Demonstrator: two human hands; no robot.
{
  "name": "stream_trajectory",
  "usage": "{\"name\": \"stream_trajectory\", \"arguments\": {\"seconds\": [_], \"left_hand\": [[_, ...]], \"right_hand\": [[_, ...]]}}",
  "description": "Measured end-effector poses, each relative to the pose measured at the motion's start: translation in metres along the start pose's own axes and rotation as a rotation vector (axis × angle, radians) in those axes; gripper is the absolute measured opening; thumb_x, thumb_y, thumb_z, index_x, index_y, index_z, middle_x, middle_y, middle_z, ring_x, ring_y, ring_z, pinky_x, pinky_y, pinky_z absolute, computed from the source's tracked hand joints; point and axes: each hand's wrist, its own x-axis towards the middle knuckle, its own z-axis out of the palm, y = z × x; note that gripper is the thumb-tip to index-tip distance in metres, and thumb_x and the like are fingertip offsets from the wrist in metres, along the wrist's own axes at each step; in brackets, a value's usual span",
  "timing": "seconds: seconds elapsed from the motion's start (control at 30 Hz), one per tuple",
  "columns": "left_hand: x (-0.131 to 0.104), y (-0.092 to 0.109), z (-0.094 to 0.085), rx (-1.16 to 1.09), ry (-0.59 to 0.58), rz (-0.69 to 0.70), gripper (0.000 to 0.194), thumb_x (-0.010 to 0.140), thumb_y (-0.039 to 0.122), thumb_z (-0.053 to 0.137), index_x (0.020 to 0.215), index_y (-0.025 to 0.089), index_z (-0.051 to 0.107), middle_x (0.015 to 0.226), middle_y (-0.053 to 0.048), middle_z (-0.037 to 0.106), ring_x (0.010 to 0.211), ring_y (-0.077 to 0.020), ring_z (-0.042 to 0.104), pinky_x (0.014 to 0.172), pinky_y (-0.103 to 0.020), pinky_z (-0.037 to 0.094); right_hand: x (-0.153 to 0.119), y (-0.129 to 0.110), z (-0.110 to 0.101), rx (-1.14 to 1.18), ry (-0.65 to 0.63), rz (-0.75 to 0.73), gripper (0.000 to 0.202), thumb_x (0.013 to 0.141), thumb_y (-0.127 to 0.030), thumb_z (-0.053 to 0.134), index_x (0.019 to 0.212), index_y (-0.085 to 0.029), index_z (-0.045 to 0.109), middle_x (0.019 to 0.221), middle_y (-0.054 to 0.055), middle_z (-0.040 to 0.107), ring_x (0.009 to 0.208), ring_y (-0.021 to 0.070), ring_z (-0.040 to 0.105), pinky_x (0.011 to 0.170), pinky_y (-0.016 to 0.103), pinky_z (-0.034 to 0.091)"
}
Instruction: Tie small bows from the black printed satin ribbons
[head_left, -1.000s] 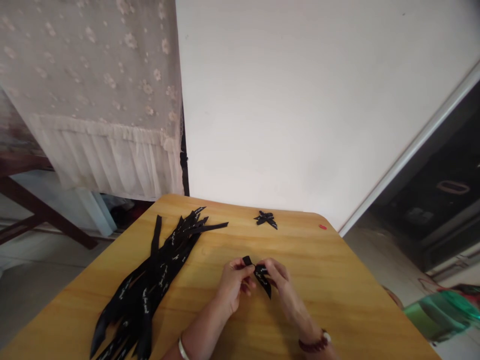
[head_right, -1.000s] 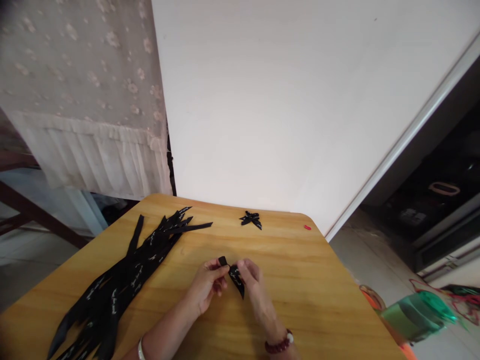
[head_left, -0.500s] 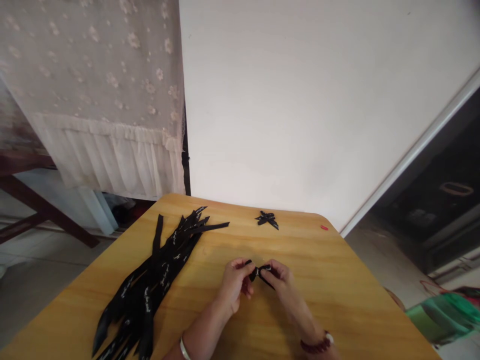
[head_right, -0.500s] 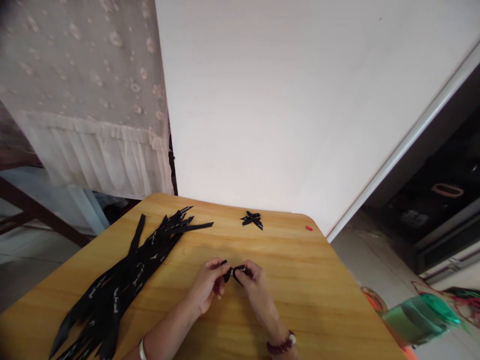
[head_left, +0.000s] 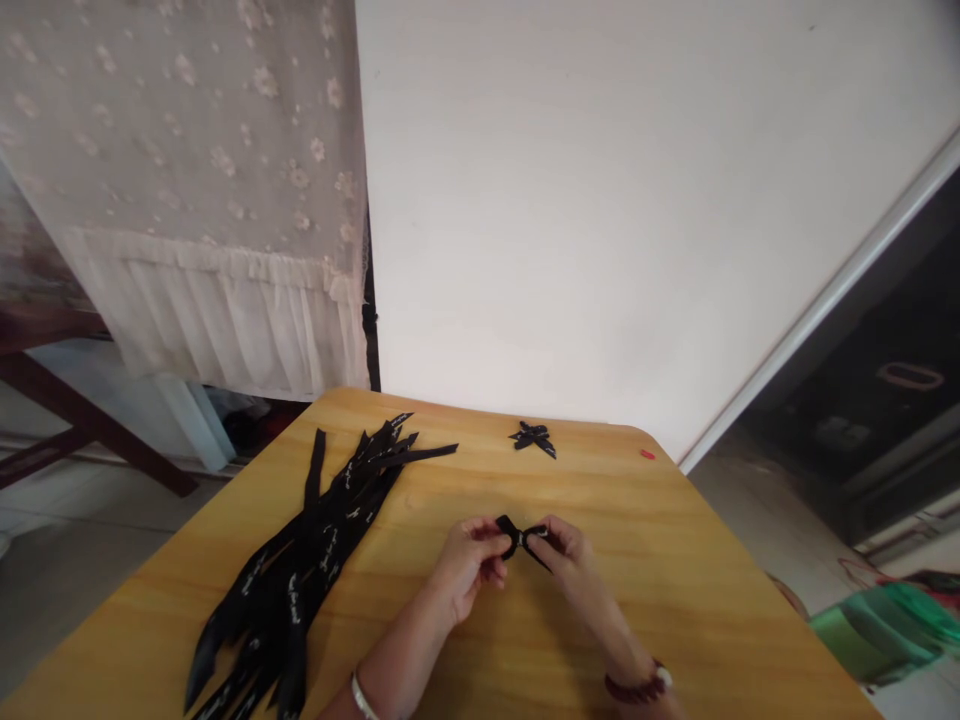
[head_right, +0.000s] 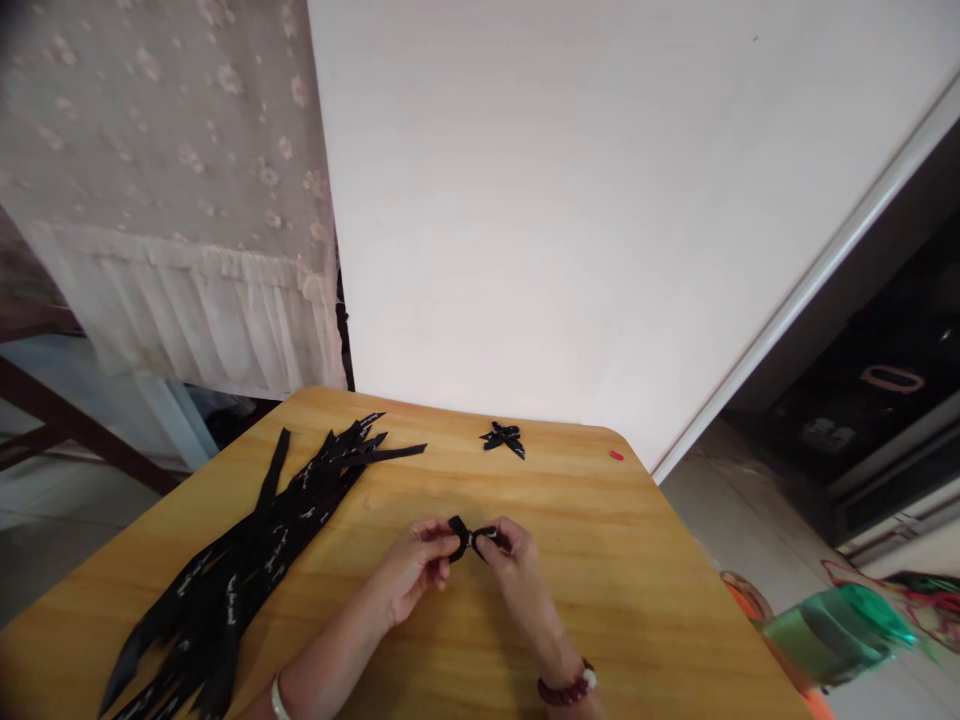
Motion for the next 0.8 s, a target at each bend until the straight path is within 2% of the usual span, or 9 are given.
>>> {"name": "stream_trajectory", "arguments": {"seconds": [0.1, 0.3, 0.57, 0.67, 0.8], "left_hand": [[0.0005, -0.0042, 0.0021, 0.010, -0.039, -0.010, 0.020, 0.051, 0.017, 0.067, 0.066, 0.012, 0.054, 0.048, 0.005, 0.050, 0.032, -0.0054, 0.047, 0.027, -0.014, 0.034], [0.0017, -0.0070, 0.0042, -0.007, -0.037, 0.019, 0.022, 0.051, 0.019, 0.068, 0.064, 0.012, 0.052, 0.048, 0.005, 0.049, 0.035, -0.0073, 0.050, 0.028, -0.015, 0.037], [0.0011, -0.0012, 0.0018, -0.100, 0.063, 0.040, 0.020, 0.050, 0.018, 0.069, 0.060, 0.012, 0.053, 0.046, 0.004, 0.050, 0.036, -0.0056, 0.047, 0.028, -0.014, 0.034], [0.0011, 0.0008, 0.0012, -0.125, 0.085, 0.046, 0.019, 0.049, 0.016, 0.069, 0.059, 0.012, 0.053, 0.045, 0.005, 0.050, 0.035, -0.0050, 0.046, 0.028, -0.013, 0.033], [0.0007, 0.0009, 0.0010, -0.113, 0.086, 0.050, 0.017, 0.051, 0.016, 0.068, 0.059, 0.012, 0.054, 0.042, 0.006, 0.048, 0.032, -0.0045, 0.044, 0.026, -0.014, 0.031]], "right_hand": [[0.0003, 0.0017, 0.0019, -0.030, -0.008, -0.022, 0.017, 0.063, -0.030, 0.058, 0.054, -0.017, 0.052, 0.048, -0.005, 0.046, 0.048, 0.0099, 0.040, 0.047, 0.021, 0.031], [0.0005, 0.0046, 0.0049, -0.031, -0.020, -0.034, 0.018, 0.064, -0.030, 0.058, 0.054, -0.017, 0.050, 0.049, -0.005, 0.045, 0.049, 0.0098, 0.041, 0.047, 0.020, 0.031], [-0.0034, -0.0025, -0.0010, -0.031, -0.019, -0.016, 0.035, 0.075, -0.043, 0.044, 0.057, -0.016, 0.055, 0.055, 0.000, 0.053, 0.057, 0.0138, 0.049, 0.055, 0.022, 0.037], [-0.0033, -0.0023, -0.0013, -0.047, -0.046, -0.023, 0.032, 0.073, -0.042, 0.048, 0.056, -0.016, 0.055, 0.053, 0.000, 0.053, 0.054, 0.0133, 0.048, 0.053, 0.023, 0.036], [-0.0010, 0.0021, 0.0009, -0.071, -0.020, -0.036, 0.024, 0.066, -0.035, 0.056, 0.052, -0.017, 0.051, 0.047, -0.003, 0.050, 0.047, 0.0111, 0.044, 0.049, 0.022, 0.035]]}}
